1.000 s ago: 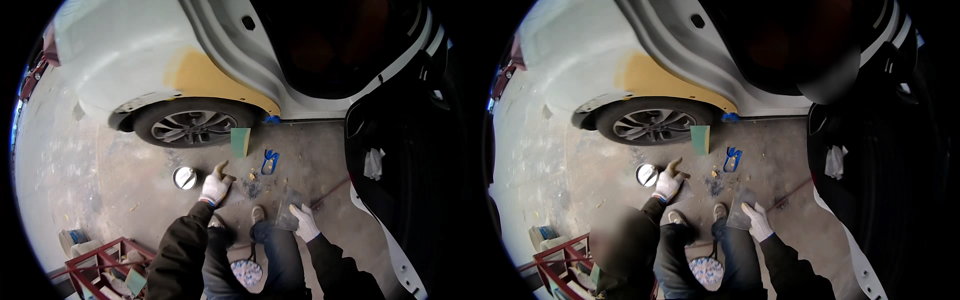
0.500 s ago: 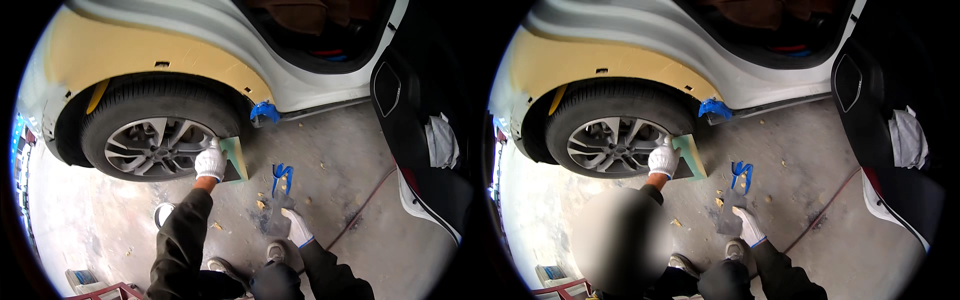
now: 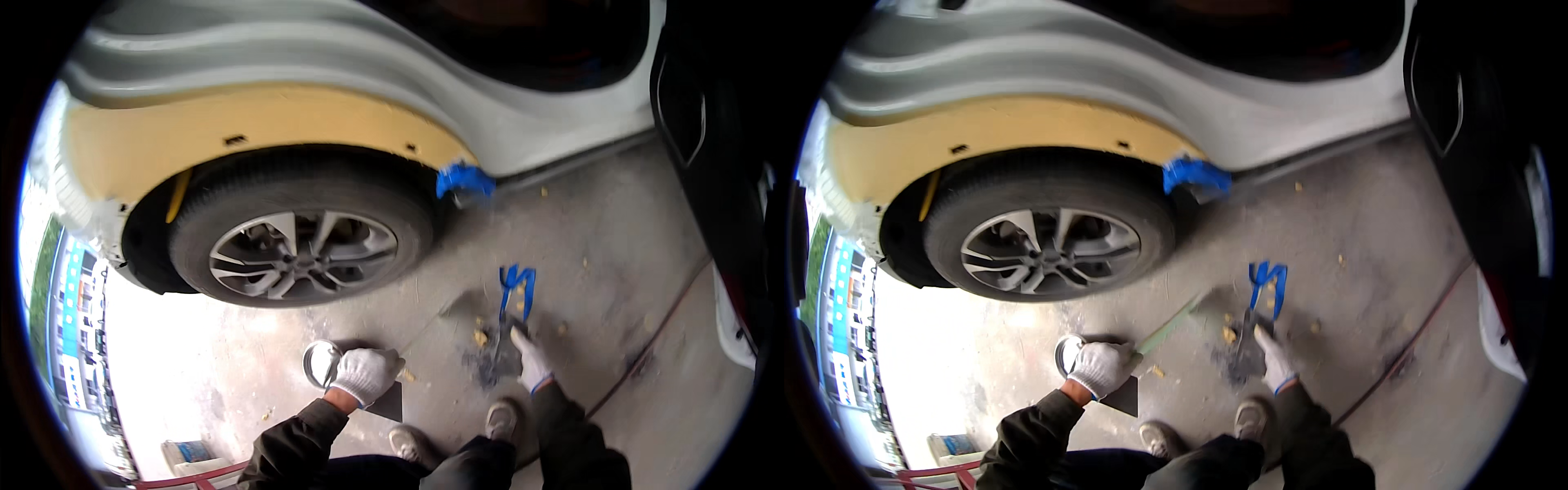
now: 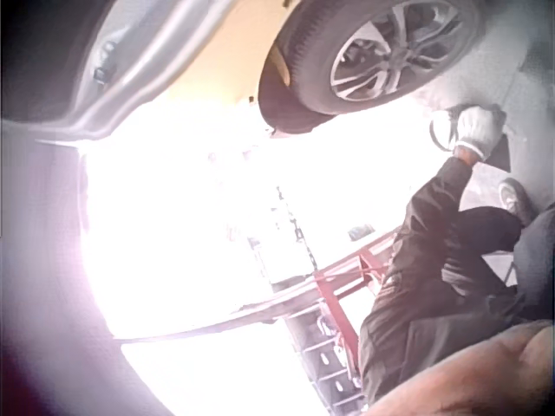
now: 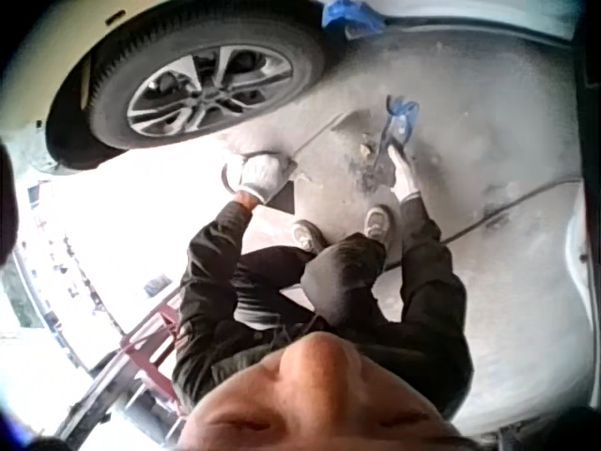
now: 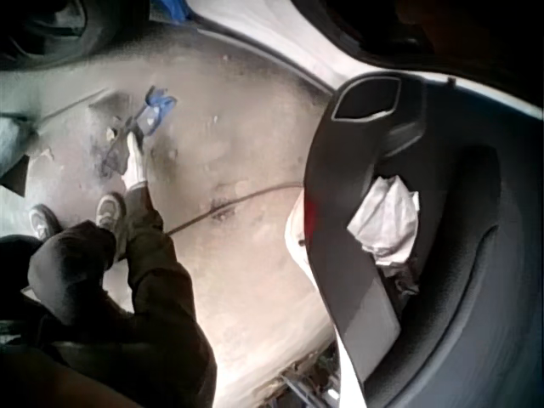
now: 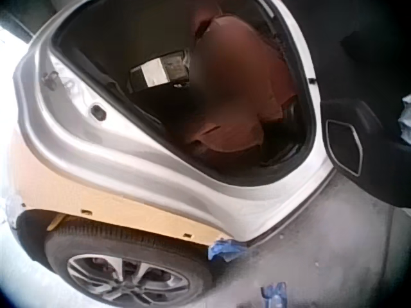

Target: The person sands the car's wheel arch area with sandpaper, then applies filler paste using a putty knife to smooth the surface.

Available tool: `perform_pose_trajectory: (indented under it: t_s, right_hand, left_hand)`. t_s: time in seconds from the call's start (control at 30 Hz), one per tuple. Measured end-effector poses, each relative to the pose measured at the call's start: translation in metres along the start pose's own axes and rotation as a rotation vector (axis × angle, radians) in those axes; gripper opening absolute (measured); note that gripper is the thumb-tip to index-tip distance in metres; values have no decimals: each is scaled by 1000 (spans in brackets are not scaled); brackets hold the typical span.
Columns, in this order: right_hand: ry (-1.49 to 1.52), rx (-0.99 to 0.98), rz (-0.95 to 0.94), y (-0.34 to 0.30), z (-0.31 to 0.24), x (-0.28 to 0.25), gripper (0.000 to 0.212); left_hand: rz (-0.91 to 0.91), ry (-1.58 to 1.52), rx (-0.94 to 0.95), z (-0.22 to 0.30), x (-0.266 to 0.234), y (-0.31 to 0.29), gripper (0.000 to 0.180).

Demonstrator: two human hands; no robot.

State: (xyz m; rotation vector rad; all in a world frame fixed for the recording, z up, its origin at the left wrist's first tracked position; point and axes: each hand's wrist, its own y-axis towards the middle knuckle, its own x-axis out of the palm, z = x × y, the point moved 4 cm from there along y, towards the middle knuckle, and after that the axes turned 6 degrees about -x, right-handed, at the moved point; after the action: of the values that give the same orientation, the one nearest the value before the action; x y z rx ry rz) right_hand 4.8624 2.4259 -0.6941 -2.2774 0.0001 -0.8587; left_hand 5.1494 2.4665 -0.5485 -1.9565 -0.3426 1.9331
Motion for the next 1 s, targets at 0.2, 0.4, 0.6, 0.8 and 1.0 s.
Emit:
perform_pose_trajectory:
  t_s: [0.2, 0.4, 0.6, 0.8, 1.0]
  right_hand:
    - [-279, -45, 32, 71, 16, -34, 33]
    - [-500, -13, -60, 122, 34, -44, 30]
    - [-578, 170, -211, 110, 54, 0, 32]
    - [-983, -133, -474, 48, 84, 81, 55]
    - [-656, -298, 159, 140, 114, -33, 40]
  left_hand:
    - [133, -261, -57, -19, 32, -32, 30]
    - [61, -255, -113, -34, 51, -36, 35]
    - [51, -227, -122, -44, 57, -39, 37]
    - [10, -219, -211, -48, 65, -43, 47]
    - [-112, -352, -366, -50, 77, -41, 55]
